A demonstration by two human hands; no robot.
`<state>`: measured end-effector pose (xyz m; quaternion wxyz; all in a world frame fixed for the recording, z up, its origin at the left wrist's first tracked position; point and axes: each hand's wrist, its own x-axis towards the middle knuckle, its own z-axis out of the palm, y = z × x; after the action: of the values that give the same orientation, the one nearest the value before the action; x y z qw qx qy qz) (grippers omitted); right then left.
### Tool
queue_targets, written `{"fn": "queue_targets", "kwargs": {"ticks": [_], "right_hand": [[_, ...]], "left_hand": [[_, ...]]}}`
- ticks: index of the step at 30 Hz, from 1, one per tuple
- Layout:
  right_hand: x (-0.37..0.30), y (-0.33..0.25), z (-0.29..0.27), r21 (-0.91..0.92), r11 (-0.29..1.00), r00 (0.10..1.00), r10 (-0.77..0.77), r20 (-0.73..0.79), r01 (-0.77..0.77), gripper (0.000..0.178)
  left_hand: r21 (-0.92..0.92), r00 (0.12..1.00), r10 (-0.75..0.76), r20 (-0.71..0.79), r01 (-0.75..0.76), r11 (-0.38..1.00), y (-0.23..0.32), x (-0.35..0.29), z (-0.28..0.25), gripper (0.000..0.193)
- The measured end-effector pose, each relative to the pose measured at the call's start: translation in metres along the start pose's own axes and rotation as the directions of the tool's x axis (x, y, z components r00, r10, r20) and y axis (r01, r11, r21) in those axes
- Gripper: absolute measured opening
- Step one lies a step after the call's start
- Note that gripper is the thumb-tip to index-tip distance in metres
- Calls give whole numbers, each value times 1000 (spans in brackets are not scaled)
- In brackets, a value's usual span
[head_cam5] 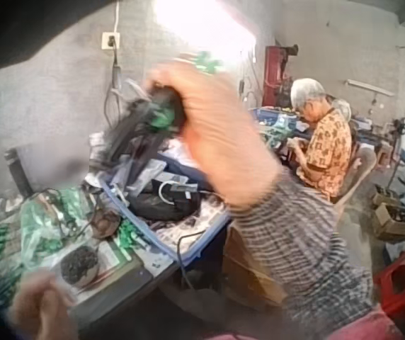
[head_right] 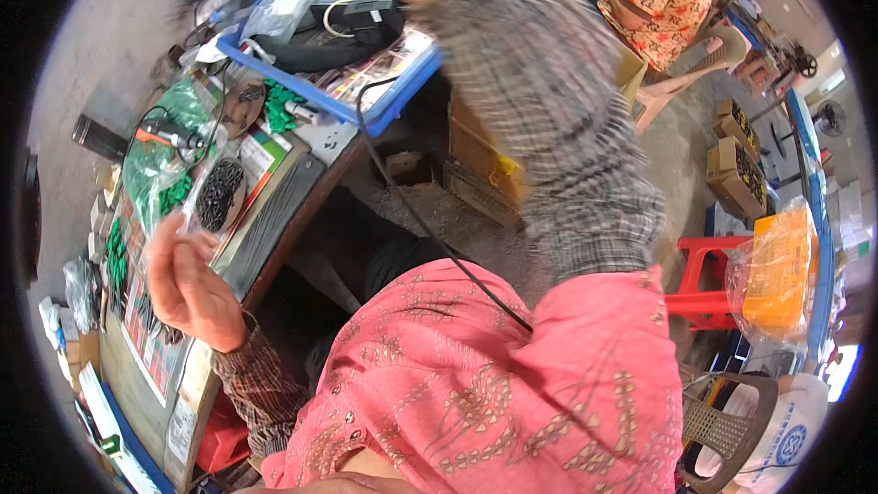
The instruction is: The person assembles small mechanical components by hand, joining green blades and black handles, then applies glue to the assembled components with a glue gun.
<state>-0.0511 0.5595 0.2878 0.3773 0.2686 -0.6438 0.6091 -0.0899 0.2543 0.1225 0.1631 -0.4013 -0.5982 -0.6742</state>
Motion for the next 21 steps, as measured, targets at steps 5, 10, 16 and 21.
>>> {"fn": "queue_targets", "kwargs": {"ticks": [5, 10, 16, 21], "right_hand": [[-61, -14, -110, -226, 898, 903, 304, -303, -378, 39], [-161, 24, -240, -690, 463, 830, 279, -482, -556, 33], [-263, 101, -356, -796, 18, 725, 425, -542, -605, 45], [-296, 119, -377, -728, -117, 519, 626, -582, -676, 58]], "left_hand": [[405, 962, -218, 164, 136, 904, -26, -32, 9, 20], [629, 921, -92, 379, -184, 755, -50, -27, 27, 24], [735, 880, -213, 424, -198, 649, -78, -27, 47, 25], [776, 869, -222, 442, -247, 580, -83, -30, 58, 22]]}}
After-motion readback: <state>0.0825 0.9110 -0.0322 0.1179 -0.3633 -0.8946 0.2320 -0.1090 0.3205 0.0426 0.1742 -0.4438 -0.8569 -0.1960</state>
